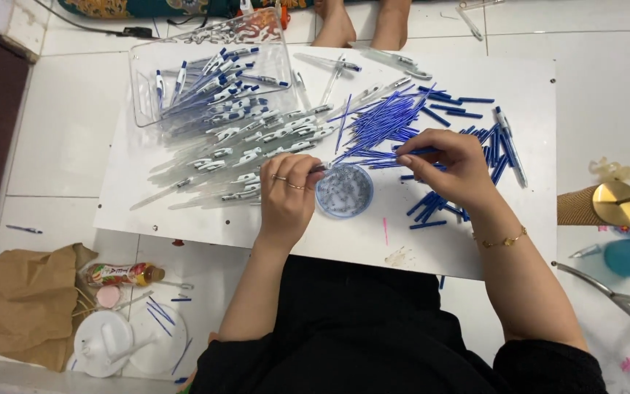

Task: A person is seen sitting on the floor, assembling pens by picking up blue ink refills and inserting them into white pen bodies on a low white table.

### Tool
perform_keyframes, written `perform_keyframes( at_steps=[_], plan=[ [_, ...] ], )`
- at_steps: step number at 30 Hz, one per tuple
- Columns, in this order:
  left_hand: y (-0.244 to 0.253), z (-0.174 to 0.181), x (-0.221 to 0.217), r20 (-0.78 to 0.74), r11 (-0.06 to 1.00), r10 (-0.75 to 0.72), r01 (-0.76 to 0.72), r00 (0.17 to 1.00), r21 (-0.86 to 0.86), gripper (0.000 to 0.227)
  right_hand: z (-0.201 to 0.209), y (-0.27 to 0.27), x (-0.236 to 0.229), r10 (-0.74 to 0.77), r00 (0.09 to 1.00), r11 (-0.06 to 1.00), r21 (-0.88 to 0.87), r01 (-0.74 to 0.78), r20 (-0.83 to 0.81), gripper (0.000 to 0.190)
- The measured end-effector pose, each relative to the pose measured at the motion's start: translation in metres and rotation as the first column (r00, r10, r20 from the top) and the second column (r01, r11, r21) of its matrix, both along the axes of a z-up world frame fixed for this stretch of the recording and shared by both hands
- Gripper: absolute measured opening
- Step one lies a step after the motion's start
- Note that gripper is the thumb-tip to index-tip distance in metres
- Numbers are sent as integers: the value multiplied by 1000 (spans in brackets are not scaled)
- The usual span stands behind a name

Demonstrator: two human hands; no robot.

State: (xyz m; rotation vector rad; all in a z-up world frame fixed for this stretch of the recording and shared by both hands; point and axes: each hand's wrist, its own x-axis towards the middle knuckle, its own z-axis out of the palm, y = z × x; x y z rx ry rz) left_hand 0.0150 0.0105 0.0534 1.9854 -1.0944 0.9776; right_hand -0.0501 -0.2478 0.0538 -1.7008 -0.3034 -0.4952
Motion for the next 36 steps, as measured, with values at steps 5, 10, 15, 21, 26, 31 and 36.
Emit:
perform_keyframes(
  at_steps=[5, 10, 15, 21, 26, 31, 36],
  plan=[
    [6, -8, -9, -10, 1000, -10, 10, 1000, 20, 14, -3, 2, -6, 14, 1000, 1000, 0, -14, -2, 10],
    [2, -4, -3, 40, 995, 33, -37, 999, 96, 12, -1, 2, 0, -8, 1000, 1000, -17, 7, -12, 12],
    [-1, -9, -2, 20, 995, 9, -11, 1000, 103, 11, 0, -1, 3, 11, 1000, 999, -47, -11, -13, 11],
    [-3, -13, -2, 19, 990, 5, -8, 1000, 141, 9, 1, 2, 2, 15, 1000, 994, -107, -15, -5, 12],
    [-12, -15, -3, 8, 987, -44, 42, 999, 154, 9, 5, 8, 1, 38, 999, 975, -216, -42, -24, 13],
    [-35, -13, -9, 89, 973, -115, 95, 989, 208, 9, -2, 16, -1, 73, 992, 964, -249, -96, -98, 17],
    [-45, -8, -9, 81, 973, -161, 145, 984, 182, 9, 1, 19, -5, 104, 977, 946, -284, -154, -184, 17]
  ],
)
